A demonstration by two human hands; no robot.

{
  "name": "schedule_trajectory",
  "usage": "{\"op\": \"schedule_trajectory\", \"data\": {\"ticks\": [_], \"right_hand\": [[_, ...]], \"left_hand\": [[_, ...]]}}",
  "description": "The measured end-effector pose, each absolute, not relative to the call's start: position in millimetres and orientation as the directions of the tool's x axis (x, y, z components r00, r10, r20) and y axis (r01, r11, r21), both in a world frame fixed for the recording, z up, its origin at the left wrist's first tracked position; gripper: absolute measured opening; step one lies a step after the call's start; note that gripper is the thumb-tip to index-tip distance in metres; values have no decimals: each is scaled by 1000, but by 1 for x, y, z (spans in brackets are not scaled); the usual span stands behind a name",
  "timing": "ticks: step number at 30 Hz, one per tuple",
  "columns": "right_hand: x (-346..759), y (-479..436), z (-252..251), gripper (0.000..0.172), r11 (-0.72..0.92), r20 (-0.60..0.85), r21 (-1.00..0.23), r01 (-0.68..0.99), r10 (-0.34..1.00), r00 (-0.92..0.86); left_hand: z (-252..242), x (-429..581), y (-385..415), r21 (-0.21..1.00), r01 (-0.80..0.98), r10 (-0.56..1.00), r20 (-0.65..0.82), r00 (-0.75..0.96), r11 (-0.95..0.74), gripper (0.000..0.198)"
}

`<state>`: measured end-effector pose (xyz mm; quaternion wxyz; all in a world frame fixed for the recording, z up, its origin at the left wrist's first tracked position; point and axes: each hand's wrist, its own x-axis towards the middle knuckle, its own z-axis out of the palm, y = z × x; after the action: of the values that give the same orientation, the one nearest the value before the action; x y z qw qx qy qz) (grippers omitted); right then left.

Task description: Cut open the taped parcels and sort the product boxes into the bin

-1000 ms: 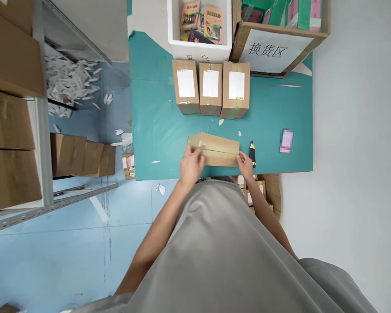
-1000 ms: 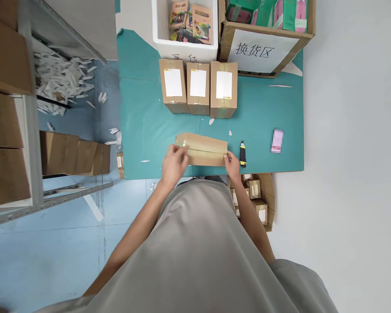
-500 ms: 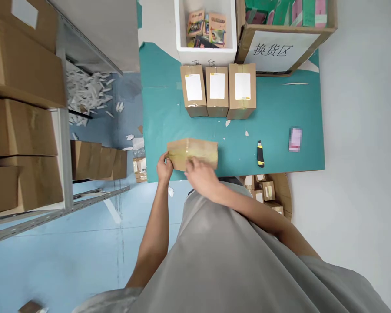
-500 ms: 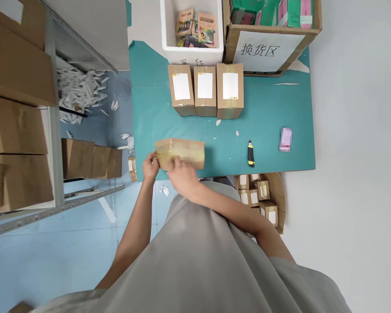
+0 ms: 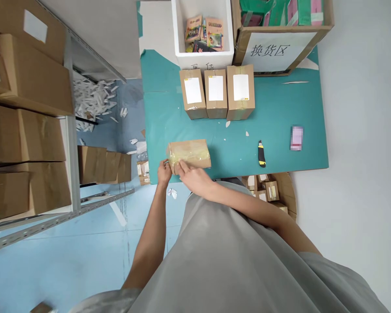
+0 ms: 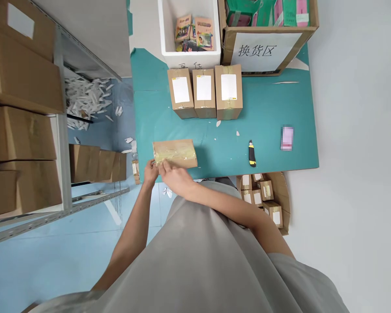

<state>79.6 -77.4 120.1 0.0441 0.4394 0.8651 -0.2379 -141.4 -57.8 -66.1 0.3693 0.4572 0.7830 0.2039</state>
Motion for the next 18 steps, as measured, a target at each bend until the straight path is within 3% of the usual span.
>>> {"op": "schedule_trajectory", "data": {"ticks": [3, 6, 8, 13, 18], "right_hand": [[119, -80, 110, 64, 400, -294, -386, 832, 801, -521], [167, -79, 85, 71, 173, -319, -411, 895, 892, -319], [203, -78, 59, 67, -5, -322, -454, 891, 933, -159], [277, -83, -4, 38, -253, -374, -618, 744, 928, 6], [301, -88, -19, 42, -273, -283, -804, 529, 957, 64]], "left_hand": [[-67, -126, -58, 655, 523, 838, -409, -360, 545, 43], [-60, -108, -55, 687, 474, 834, -433, -342, 551, 46], [-54, -94, -52, 698, 486, 850, -437, -293, 526, 52], [-32, -54, -45, 719, 586, 912, -401, -88, 373, 46], [-20, -36, -34, 778, 562, 950, -307, -51, 281, 40]]}}
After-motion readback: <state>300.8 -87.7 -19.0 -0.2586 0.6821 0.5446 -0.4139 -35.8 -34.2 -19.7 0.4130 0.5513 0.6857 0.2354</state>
